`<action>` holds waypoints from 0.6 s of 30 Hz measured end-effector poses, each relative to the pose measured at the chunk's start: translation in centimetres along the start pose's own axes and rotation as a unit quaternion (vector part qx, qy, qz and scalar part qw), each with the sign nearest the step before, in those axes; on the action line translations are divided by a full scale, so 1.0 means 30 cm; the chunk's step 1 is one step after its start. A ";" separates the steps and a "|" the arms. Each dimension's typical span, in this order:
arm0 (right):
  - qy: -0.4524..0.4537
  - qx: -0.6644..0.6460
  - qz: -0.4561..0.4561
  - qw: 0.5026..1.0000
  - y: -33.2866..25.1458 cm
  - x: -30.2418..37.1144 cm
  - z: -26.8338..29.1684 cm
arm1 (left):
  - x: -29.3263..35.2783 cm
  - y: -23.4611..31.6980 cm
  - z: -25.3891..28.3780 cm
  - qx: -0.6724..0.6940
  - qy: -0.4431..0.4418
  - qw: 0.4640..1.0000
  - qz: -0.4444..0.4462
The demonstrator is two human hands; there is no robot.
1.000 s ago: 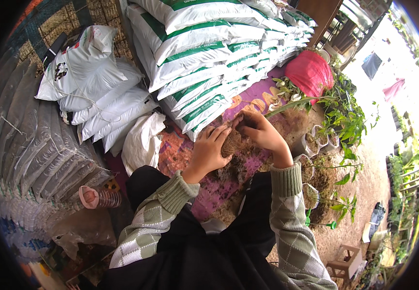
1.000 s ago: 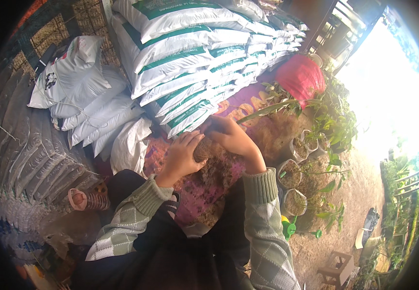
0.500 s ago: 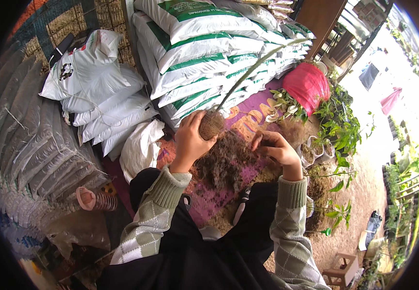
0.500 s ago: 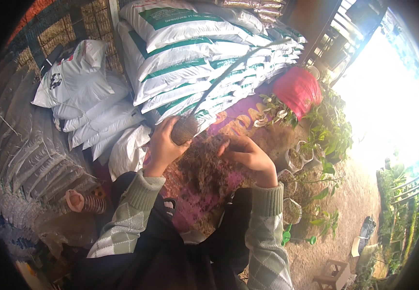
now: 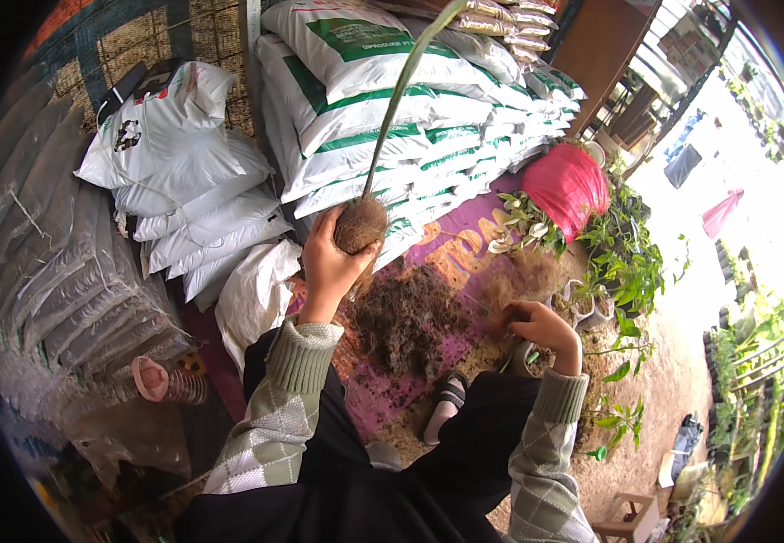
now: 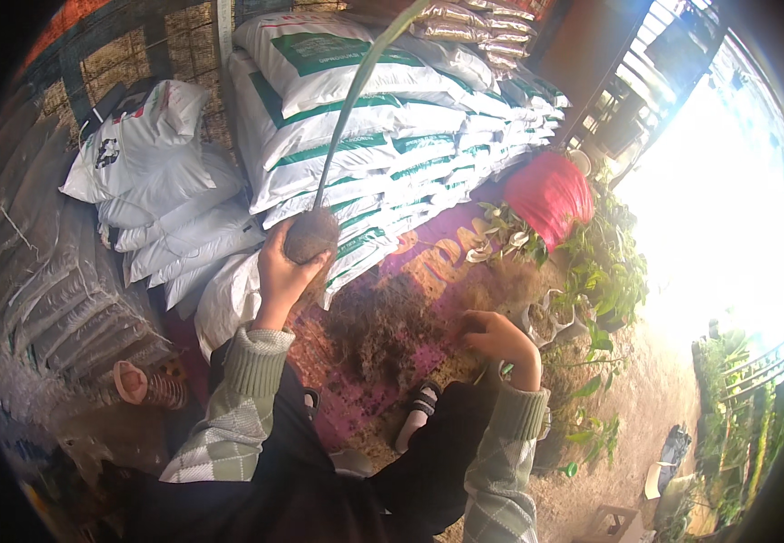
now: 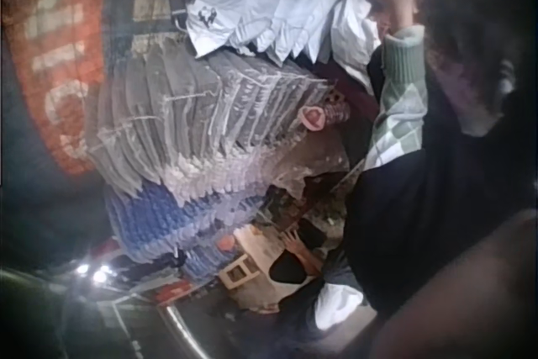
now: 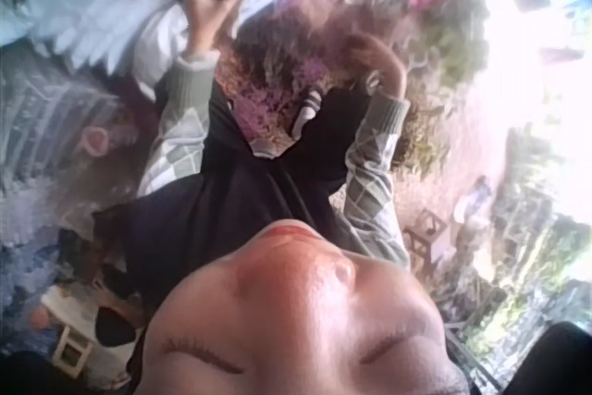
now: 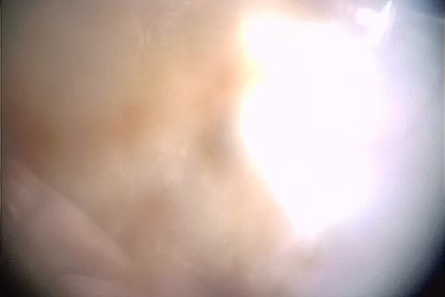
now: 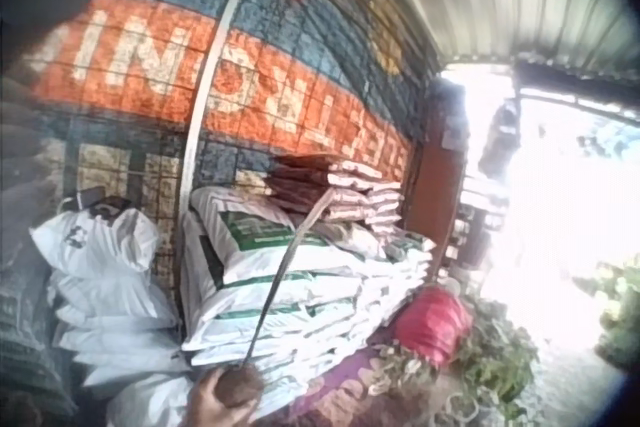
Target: The person sits on a mat and prepares a plant cutting by hand. They remove excess fibrous material from the root ball, trim the stem with a small knife, and then re-wrap the root ball with fresh fibrous material.
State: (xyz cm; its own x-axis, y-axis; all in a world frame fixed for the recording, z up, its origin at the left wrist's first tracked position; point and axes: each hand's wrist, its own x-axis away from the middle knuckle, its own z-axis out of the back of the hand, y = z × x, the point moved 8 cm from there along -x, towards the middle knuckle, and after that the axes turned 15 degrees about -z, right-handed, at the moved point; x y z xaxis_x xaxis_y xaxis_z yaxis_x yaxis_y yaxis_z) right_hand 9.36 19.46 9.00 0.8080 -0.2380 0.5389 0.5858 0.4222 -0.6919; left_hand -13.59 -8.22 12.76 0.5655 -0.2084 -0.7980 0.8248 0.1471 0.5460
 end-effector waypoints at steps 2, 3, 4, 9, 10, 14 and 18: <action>0.087 0.108 -0.066 0.988 0.100 -0.008 0.052 | -0.001 0.007 -0.013 0.014 0.002 1.000 -0.005; 0.125 0.138 -0.094 0.978 0.150 -0.008 0.073 | 0.003 0.012 -0.024 0.028 -0.001 1.000 0.003; 0.153 0.163 -0.084 0.971 0.168 -0.019 0.091 | 0.000 0.013 -0.039 0.041 -0.005 0.999 0.014; 0.368 0.239 -0.089 0.894 0.172 0.007 0.162 | 0.016 0.062 -0.121 0.118 -0.009 0.992 0.045; 0.371 0.202 -0.026 0.906 0.122 0.010 0.146 | 0.015 0.087 -0.128 0.103 0.003 0.995 0.010; 0.360 0.063 0.100 0.925 -0.072 0.017 0.080 | 0.045 0.080 -0.258 0.215 -0.018 0.974 0.070; 0.388 0.036 0.162 0.907 -0.227 0.009 -0.006 | 0.079 0.093 -0.360 0.216 -0.041 0.971 0.090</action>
State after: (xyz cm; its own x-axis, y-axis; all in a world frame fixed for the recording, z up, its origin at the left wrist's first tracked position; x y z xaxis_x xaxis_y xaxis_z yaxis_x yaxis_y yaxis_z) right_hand 5.60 16.36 13.79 0.7542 -0.6237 -0.2056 0.3275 0.6286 -0.7054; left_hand -9.99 2.13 9.63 0.6847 -0.2967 -0.6656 0.6264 -0.2273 0.7457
